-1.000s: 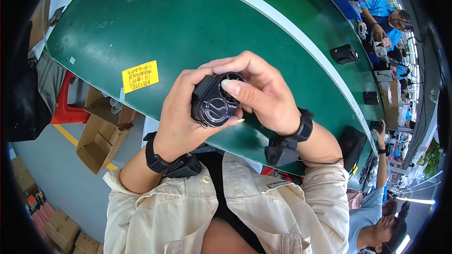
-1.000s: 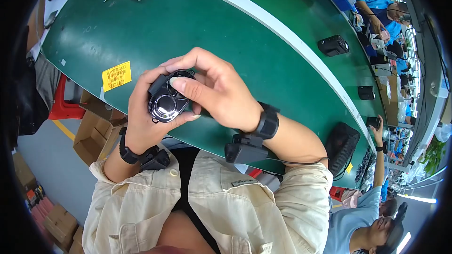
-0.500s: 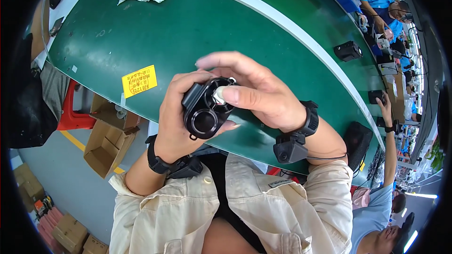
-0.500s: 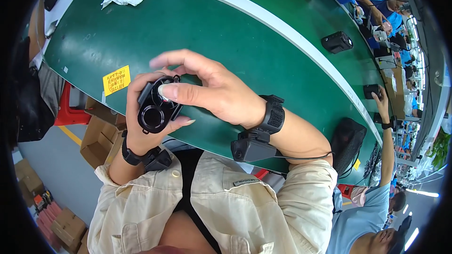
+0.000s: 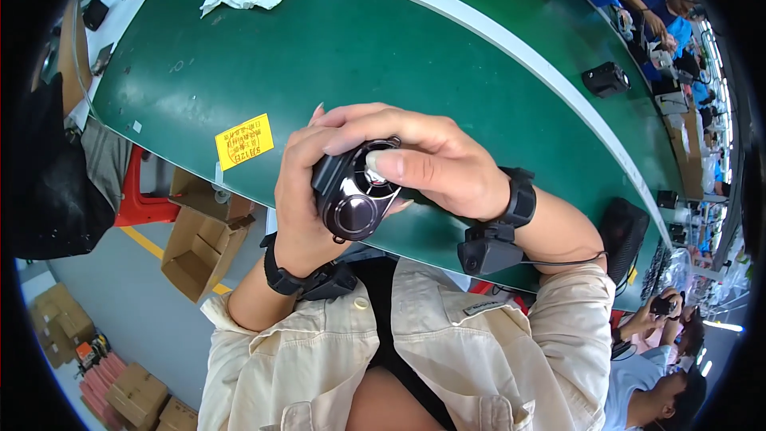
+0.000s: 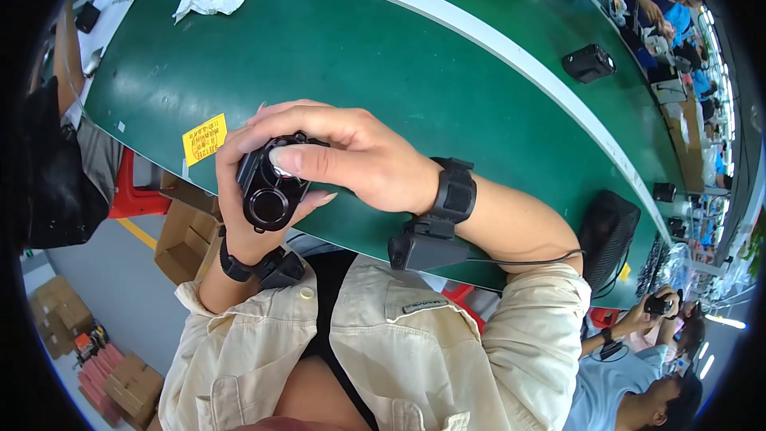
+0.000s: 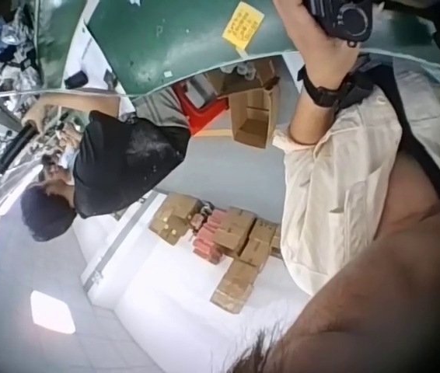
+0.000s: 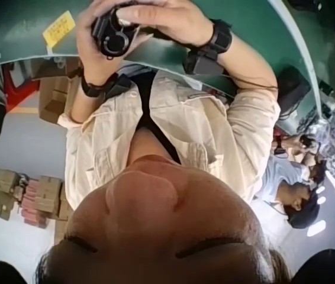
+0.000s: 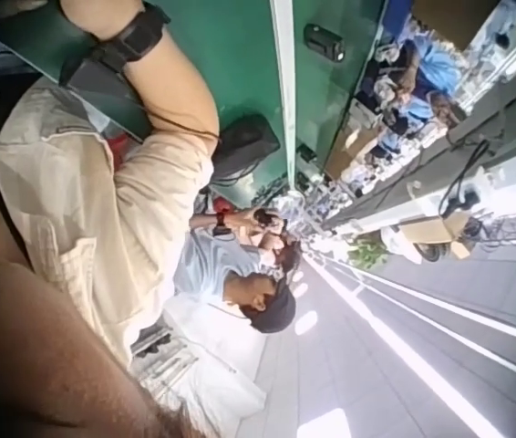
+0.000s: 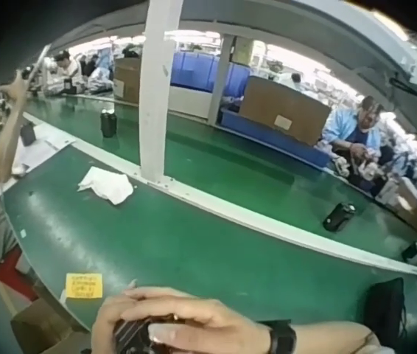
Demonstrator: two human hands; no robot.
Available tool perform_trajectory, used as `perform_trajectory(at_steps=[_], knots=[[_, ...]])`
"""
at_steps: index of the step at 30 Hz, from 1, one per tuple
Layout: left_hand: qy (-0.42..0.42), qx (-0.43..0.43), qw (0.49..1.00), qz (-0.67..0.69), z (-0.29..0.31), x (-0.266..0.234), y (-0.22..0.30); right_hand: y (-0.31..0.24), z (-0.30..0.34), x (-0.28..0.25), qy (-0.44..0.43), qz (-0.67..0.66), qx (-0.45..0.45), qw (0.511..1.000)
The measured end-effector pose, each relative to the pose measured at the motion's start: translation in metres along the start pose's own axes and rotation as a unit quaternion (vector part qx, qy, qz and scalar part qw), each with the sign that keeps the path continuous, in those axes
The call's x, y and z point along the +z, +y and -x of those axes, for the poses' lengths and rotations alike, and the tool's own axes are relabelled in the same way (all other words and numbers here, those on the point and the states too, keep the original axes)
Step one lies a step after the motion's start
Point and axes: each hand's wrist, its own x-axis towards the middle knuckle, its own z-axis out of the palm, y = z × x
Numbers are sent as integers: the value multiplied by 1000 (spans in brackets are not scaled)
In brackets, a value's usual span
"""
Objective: Manually assembling small electronic devices by inserting internal components into black plastic casings on a production line.
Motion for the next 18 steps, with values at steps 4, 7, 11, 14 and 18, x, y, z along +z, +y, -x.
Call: perform_trajectory(at_steps=[4,7,11,14,18], knots=[[29,-1,1000,9,2,3,1,5,-5,-7,-26,26,-64,997],[31,5,1000,3,0,5,0,-3,-1,-4,-12,27,-46,999],[2,-17,1000,-18,-1,2,4,0,6,0,18,27,-21,999],[-23,-17,999,-28,0,-3,7,14,-1,-2,-2,106,-124,987],[-27,36,999,-30,-7,-1,-8,19,-4,-9,-12,156,-148,977]])
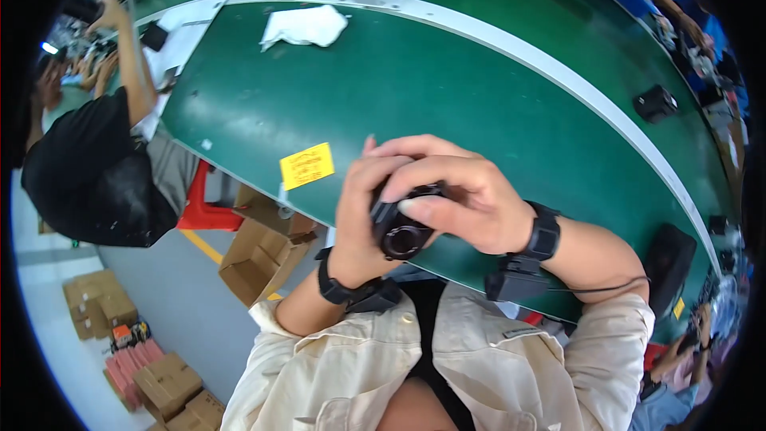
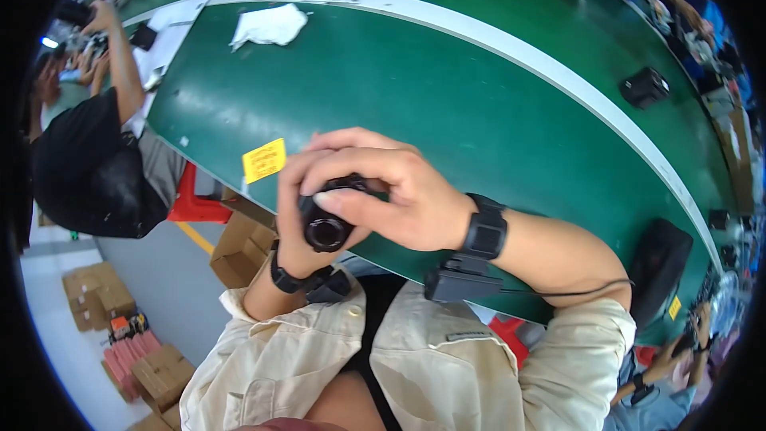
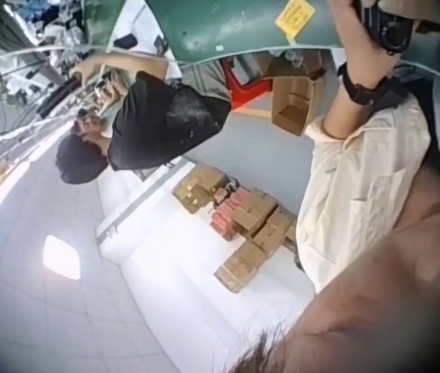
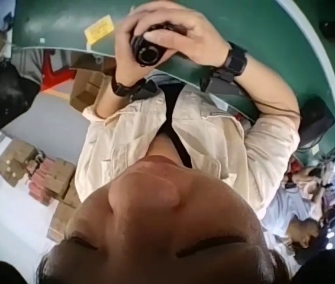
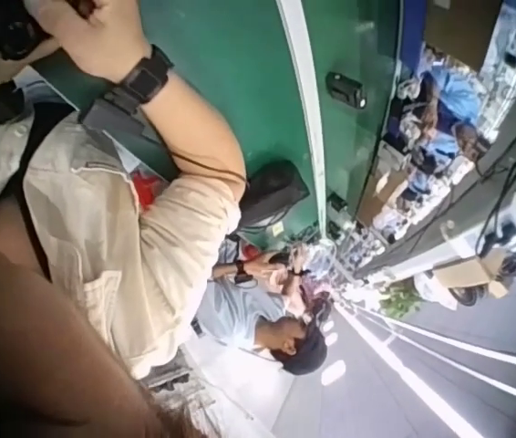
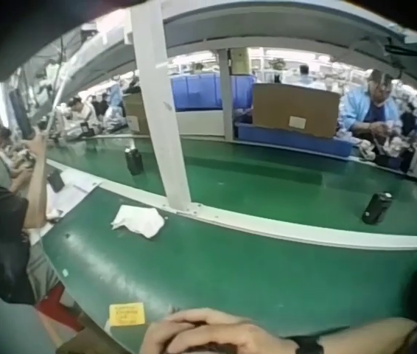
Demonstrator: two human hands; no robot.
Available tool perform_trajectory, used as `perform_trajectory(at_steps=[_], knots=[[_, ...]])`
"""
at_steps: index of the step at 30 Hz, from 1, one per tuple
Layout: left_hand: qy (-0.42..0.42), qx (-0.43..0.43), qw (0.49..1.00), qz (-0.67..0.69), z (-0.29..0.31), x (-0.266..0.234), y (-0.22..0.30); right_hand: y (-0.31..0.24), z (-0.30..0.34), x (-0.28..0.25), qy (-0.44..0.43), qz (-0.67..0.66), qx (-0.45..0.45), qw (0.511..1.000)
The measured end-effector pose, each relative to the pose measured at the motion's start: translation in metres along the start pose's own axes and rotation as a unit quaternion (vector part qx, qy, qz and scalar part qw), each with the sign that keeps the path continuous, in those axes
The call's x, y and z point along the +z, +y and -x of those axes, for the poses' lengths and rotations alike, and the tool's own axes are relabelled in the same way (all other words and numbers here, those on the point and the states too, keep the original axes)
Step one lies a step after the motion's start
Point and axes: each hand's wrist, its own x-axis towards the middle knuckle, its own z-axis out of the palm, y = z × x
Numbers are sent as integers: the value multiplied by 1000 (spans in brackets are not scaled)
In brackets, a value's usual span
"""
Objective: Manually assembling small electronic devices by inserting internal components into black plastic casings on a production line.
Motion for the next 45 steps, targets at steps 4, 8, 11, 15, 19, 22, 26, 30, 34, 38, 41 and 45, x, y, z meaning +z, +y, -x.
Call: perform_trajectory(at_steps=[4,8,11,15,19,22,26,30,34,38,41,45], knots=[[-35,-44,998,-13,-4,0,3,4,0,1,41,-15,48,998],[-38,-46,997,55,-10,0,11,-1,-4,-4,51,-21,61,997],[-79,-42,993,-74,-14,-21,23,-11,-5,-16,113,-72,158,978],[-81,-36,951,-296,-17,-62,5,-4,-15,-62,261,60,115,957],[-5,-43,928,-371,-21,-96,-12,2,-30,-156,434,168,81,881],[63,-57,931,-355,-24,-105,-30,4,-43,-214,490,156,148,845],[151,-104,935,-303,-28,-108,-48,10,-57,-239,564,165,235,775],[168,-142,941,-256,-25,-103,-52,18,-47,-277,502,506,232,661],[159,-127,945,-257,-27,-107,-56,15,-36,-312,398,658,278,576],[141,-121,953,-238,-31,-107,-52,-25,-58,-284,303,832,122,448],[134,-117,954,-240,-31,-111,-53,-41,-147,-161,303,734,-147,590],[137,-115,949,-258,-24,-120,-53,-4,-246,-69,6,640,-338,690]])
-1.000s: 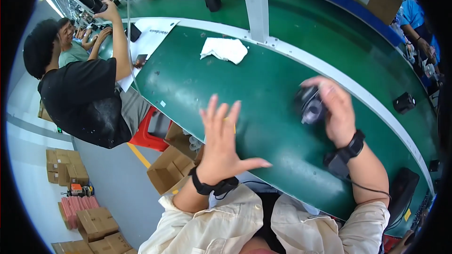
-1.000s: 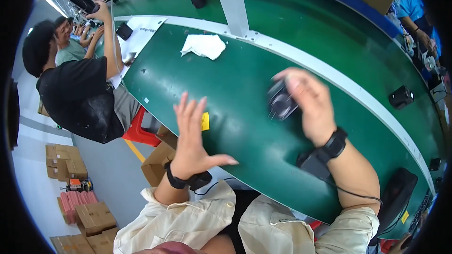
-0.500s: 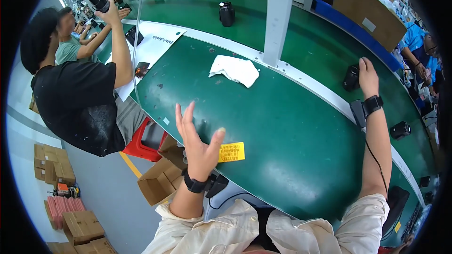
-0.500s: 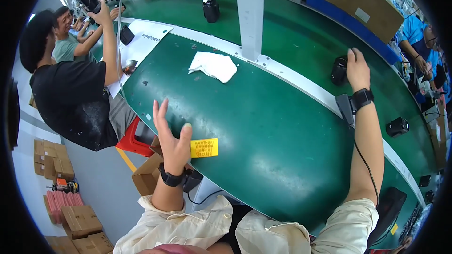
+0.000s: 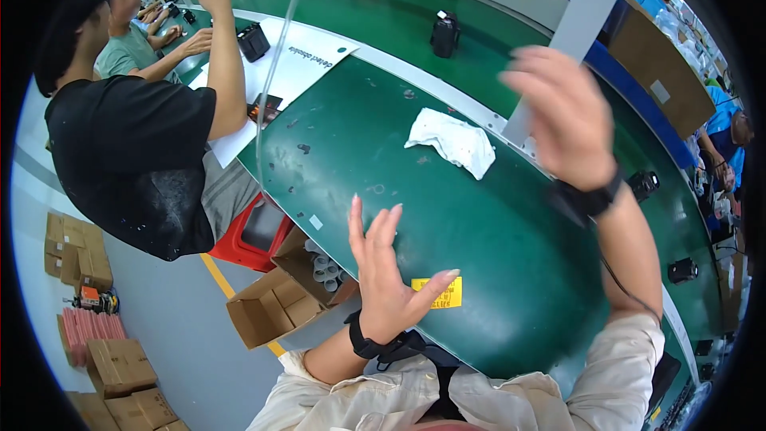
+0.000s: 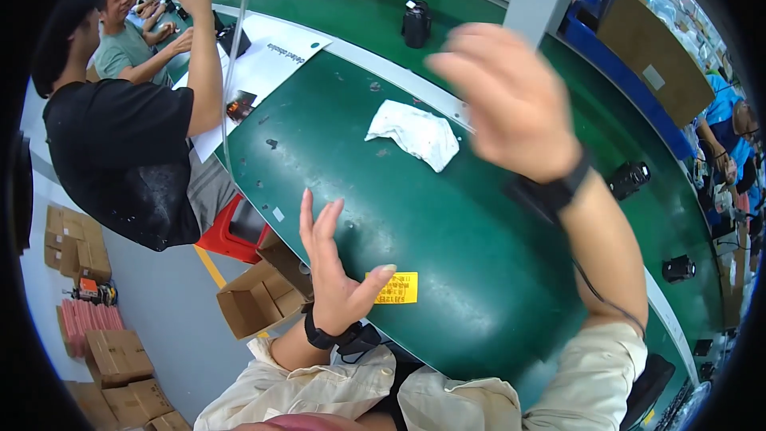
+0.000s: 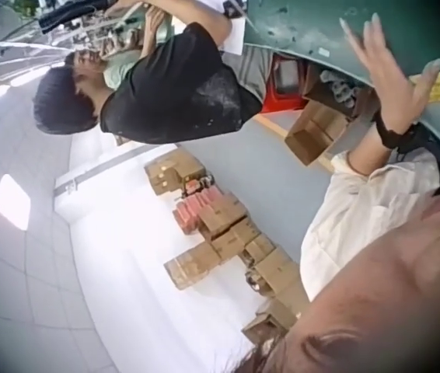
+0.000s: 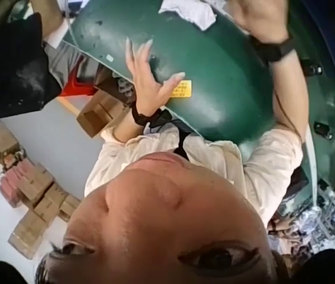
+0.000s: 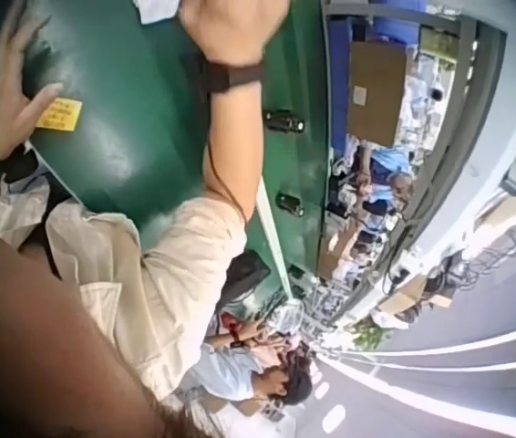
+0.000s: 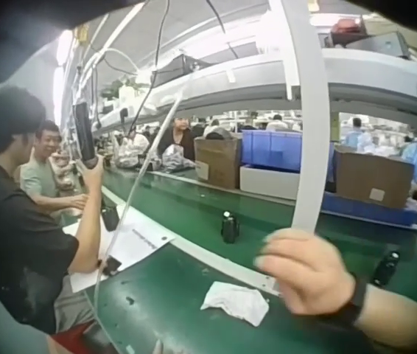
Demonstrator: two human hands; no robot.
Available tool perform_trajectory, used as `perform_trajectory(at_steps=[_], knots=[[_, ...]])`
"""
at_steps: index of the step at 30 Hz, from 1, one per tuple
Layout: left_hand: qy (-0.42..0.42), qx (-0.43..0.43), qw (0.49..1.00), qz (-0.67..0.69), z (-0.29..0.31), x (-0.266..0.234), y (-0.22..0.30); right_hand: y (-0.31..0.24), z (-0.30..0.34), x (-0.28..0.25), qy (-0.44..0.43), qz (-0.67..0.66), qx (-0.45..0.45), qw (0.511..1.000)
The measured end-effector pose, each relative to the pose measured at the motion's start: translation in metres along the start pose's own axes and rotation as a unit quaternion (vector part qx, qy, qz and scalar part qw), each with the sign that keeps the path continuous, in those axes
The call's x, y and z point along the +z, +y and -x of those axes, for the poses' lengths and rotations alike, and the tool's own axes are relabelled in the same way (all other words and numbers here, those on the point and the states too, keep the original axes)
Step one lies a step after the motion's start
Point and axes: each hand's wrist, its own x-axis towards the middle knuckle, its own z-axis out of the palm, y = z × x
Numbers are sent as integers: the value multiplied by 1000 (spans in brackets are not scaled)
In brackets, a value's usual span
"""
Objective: Manually assembling small electronic devices by inserting internal components into black plastic casings on a production line.
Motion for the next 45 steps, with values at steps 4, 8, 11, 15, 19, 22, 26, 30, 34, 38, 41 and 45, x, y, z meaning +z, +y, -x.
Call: perform_trajectory(at_steps=[4,8,11,15,19,22,26,30,34,38,41,45], knots=[[-14,0,1000,6,-3,6,6,36,-28,124,-17,71,105,992],[-4,-6,1000,1,-4,5,7,52,-51,194,-106,215,415,878],[-4,-2,1000,18,-6,4,6,85,-34,227,-78,317,486,810],[-2,-7,999,34,-6,3,3,108,-25,238,-36,39,617,785],[15,4,999,37,-9,6,0,103,-24,230,17,-13,597,802],[10,2,1000,14,-7,6,-4,63,-42,197,56,-163,503,847],[35,5,999,17,-6,10,3,0,-41,105,-33,-485,389,783],[47,40,997,53,-1,4,0,-67,-10,10,-195,-607,309,705],[-10,111,986,124,9,3,25,-102,45,-49,-257,-592,247,723],[-51,114,980,157,34,20,55,-122,86,-86,-250,-552,260,752],[-107,99,985,87,45,30,63,-129,117,-100,-199,-519,287,780],[-212,107,967,-93,44,39,57,-132,151,-98,-101,-462,420,775]])
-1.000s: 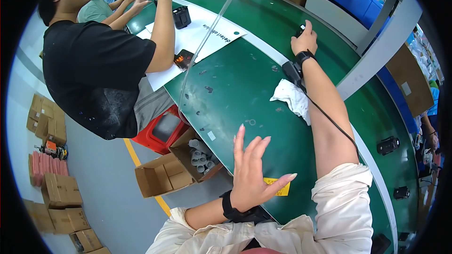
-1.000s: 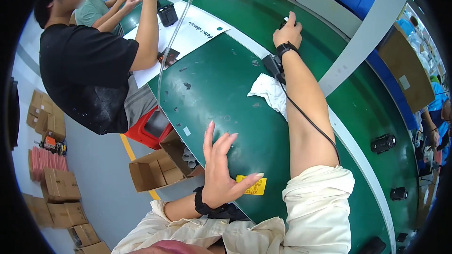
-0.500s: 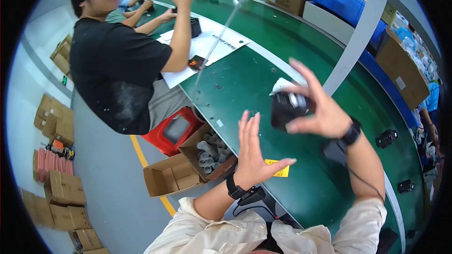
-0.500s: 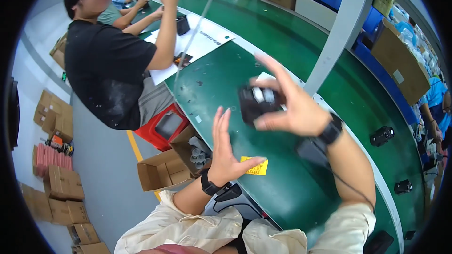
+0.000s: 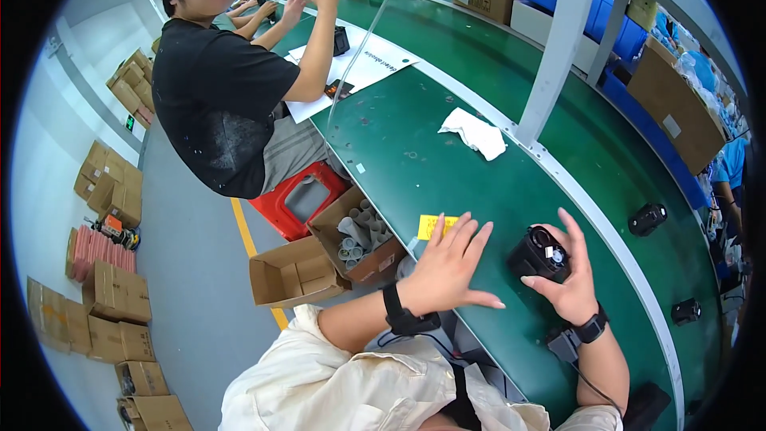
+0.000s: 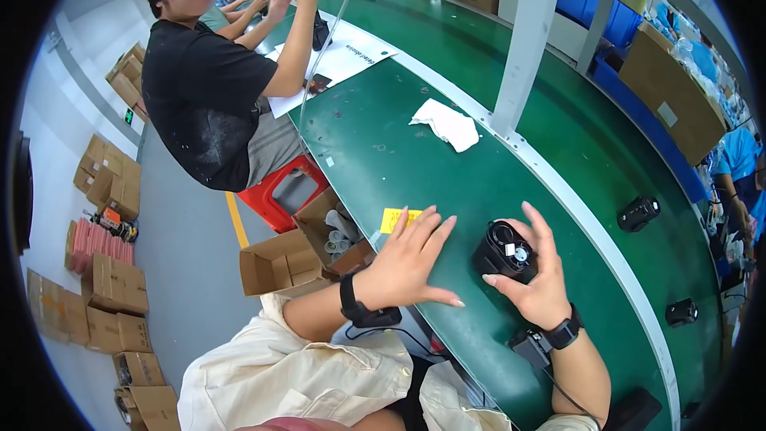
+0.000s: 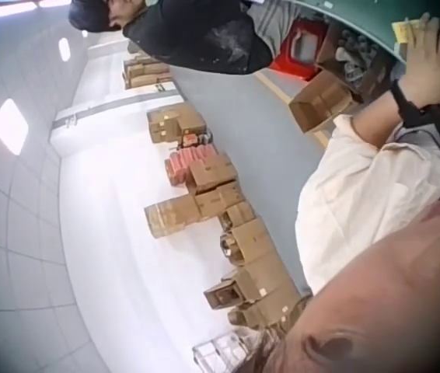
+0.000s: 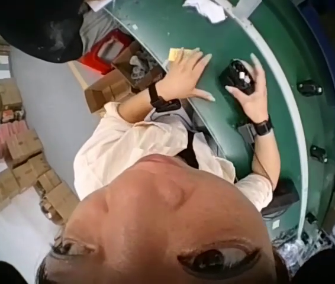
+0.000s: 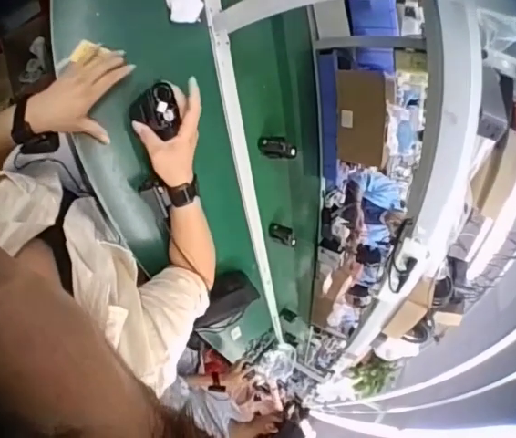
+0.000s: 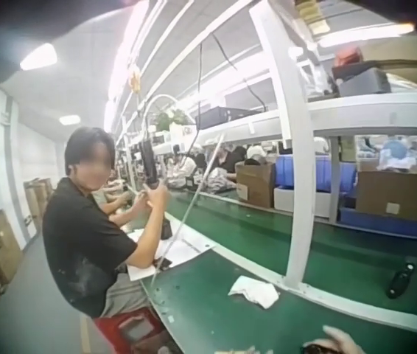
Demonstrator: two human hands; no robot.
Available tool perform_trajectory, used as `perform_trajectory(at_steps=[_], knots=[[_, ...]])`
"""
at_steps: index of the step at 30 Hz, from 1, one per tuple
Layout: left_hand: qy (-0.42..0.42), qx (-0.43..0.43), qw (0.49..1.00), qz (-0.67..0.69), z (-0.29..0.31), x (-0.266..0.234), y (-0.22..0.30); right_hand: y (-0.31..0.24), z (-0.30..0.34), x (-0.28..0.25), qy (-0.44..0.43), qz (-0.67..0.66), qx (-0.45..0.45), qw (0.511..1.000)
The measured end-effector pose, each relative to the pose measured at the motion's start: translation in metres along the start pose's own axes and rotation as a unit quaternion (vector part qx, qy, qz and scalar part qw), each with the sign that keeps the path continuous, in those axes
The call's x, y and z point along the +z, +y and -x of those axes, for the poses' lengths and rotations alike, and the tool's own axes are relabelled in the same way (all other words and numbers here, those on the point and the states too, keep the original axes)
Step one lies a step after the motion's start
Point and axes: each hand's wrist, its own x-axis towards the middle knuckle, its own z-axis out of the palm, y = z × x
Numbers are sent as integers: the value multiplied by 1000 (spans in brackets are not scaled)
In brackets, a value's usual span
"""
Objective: Manually assembling small electronic devices by inserting internal components into black plastic casings on a production line.
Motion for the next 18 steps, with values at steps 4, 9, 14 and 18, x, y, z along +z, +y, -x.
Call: perform_trajectory(at_steps=[4,9,14,18], knots=[[-35,48,997,-40,-19,-9,-19,18,4,8,20,-67,30,997],[-17,95,995,5,-18,-20,-12,19,7,13,1,-57,3,998],[-38,69,925,371,-7,-2,22,6,13,15,-60,-7,-69,996],[-49,-5,889,455,-4,6,35,4,18,19,-86,-6,-80,993]])
